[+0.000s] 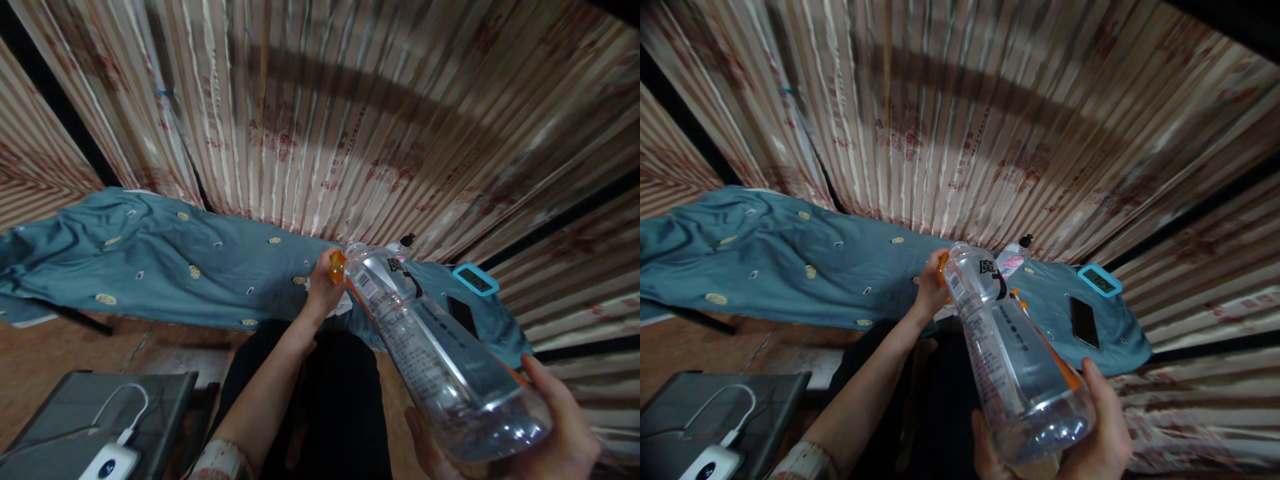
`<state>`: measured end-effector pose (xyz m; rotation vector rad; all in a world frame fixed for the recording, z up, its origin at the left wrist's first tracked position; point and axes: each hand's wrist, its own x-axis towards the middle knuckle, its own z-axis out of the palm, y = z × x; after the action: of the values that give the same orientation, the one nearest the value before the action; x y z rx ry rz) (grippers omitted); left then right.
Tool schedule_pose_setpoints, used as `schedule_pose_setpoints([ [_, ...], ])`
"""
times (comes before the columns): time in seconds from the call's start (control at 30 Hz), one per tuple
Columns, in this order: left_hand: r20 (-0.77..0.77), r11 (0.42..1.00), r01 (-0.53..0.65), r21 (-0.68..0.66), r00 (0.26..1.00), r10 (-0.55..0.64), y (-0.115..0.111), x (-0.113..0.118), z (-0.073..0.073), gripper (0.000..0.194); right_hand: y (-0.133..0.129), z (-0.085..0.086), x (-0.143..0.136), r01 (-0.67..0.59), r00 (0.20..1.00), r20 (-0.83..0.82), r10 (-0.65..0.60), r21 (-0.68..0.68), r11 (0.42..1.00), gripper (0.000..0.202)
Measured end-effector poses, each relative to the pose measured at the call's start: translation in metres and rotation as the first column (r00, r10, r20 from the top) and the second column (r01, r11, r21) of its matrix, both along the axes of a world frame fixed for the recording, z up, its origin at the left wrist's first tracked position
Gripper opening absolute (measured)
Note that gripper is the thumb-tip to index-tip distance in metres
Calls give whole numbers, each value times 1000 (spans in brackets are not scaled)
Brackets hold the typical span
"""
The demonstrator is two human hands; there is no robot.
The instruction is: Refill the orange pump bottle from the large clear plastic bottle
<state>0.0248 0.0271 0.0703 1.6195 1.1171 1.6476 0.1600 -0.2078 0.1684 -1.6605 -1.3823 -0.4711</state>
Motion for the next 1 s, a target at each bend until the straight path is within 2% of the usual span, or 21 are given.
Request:
schedule_pose_setpoints([
  [0.13, -5, 1000, -2, 5, 1000, 2, 0, 0, -1, 38, 1, 0, 7, -33, 992, 123, 29, 32, 999, 118],
  [0.4, -1, 1000, 2, 2, 1000, -2, -1, 0, 2, 39, 0, -1, 10, -43, 991, 130, 37, 46, 998, 115],
  [0.57, 9, 1000, 2, -13, 1000, -2, -1, 1, 3, 38, 1, -6, 18, -108, 992, 65, 106, 30, 994, 120],
  [0.73, 12, 1000, -12, -15, 1000, 12, -1, 1, 2, 33, -1, -4, 12, -63, 998, -22, 63, 6, 998, 122],
  [1.0, 18, 1000, -16, -19, 1000, 16, -1, 1, 2, 37, -3, -2, 14, -32, 998, 62, 31, 14, 999, 116],
])
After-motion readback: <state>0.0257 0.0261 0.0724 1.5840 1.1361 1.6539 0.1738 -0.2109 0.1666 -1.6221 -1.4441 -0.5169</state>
